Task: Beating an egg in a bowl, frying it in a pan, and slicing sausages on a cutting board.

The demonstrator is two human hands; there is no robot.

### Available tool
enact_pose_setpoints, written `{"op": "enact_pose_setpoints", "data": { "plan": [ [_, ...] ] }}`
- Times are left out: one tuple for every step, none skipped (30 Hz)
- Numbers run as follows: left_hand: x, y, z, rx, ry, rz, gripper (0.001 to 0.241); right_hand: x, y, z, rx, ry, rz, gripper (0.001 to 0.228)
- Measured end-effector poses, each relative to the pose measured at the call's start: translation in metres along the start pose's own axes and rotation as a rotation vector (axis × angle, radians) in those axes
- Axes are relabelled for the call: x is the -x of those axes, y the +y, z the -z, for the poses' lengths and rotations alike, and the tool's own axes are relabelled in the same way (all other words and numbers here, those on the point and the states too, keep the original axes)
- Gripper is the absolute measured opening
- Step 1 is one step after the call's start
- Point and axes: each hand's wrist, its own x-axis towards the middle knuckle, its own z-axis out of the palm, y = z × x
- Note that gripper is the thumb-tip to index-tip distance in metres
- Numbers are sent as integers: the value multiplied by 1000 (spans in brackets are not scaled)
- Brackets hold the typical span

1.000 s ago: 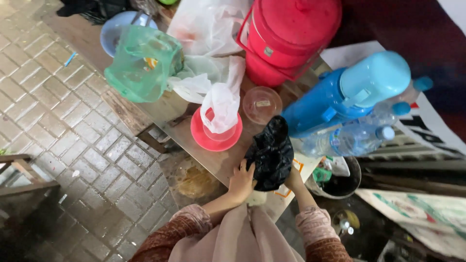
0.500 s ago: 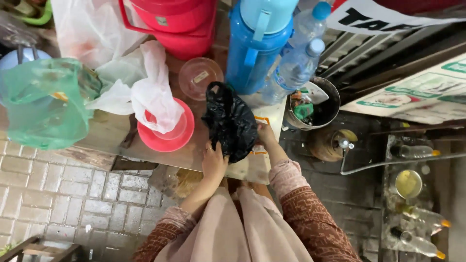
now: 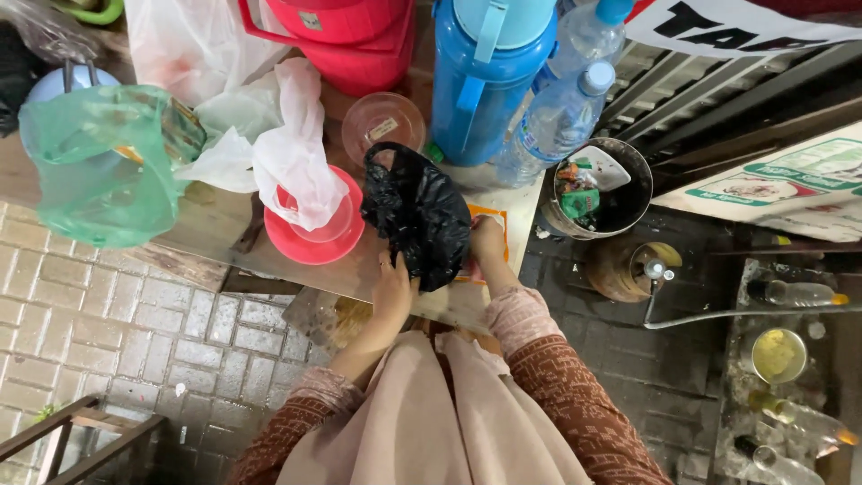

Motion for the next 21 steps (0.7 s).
{"op": "enact_pose_setpoints", "data": {
  "plan": [
    [4,-4,-4,-7,-7,-5,66,11,0,2,-8,-1,-8,36],
    [7,-8,-9,3,-22,8,65,22,0,5,-80,-30,34,36],
    [3,-7,-13,17,-32,15,65,27,-1,14,-152,-50,79,37],
    [-7,-4,-7,14,-34,3,65,32,-21,32,-158,-40,74,37],
    [-3,-3,-4,16,-12,4,67,49,-30,44,-179,-48,110,41],
    [2,-2,-2,19,10,6,70,65,-39,56,-201,-54,146,49],
    [2,1,2,16,8,-9,70,92,-54,72,-208,-42,141,49],
    [3,4,7,21,5,-5,67,118,-70,89,-210,-46,115,45],
    [5,6,13,25,2,6,65,147,-88,104,-210,-57,92,40],
    [3,5,11,22,1,-2,65,135,-79,98,-216,-51,89,40],
    [3,4,8,17,2,5,65,125,-68,91,-162,-57,141,39],
    [4,1,6,12,3,12,65,116,-57,83,-107,-63,192,38],
    [3,0,3,10,-4,6,65,105,-42,75,-110,-60,184,38],
    [3,-1,1,30,-3,19,70,95,-26,66,-130,69,223,33],
    [1,-2,0,52,3,33,74,82,-13,58,-145,200,267,29],
    [5,0,5,53,2,29,74,91,-15,69,-145,204,264,29],
    [8,3,10,92,14,38,87,98,-17,81,-334,232,249,17],
    [12,5,16,131,26,47,101,107,-19,93,-524,260,232,9],
    [20,10,24,132,23,43,101,111,-17,99,-522,263,229,9],
    [28,15,33,147,240,-19,102,116,-14,106,-697,291,265,15],
    [31,21,43,163,460,-92,104,119,-13,114,-877,329,303,23]
  ]
}}
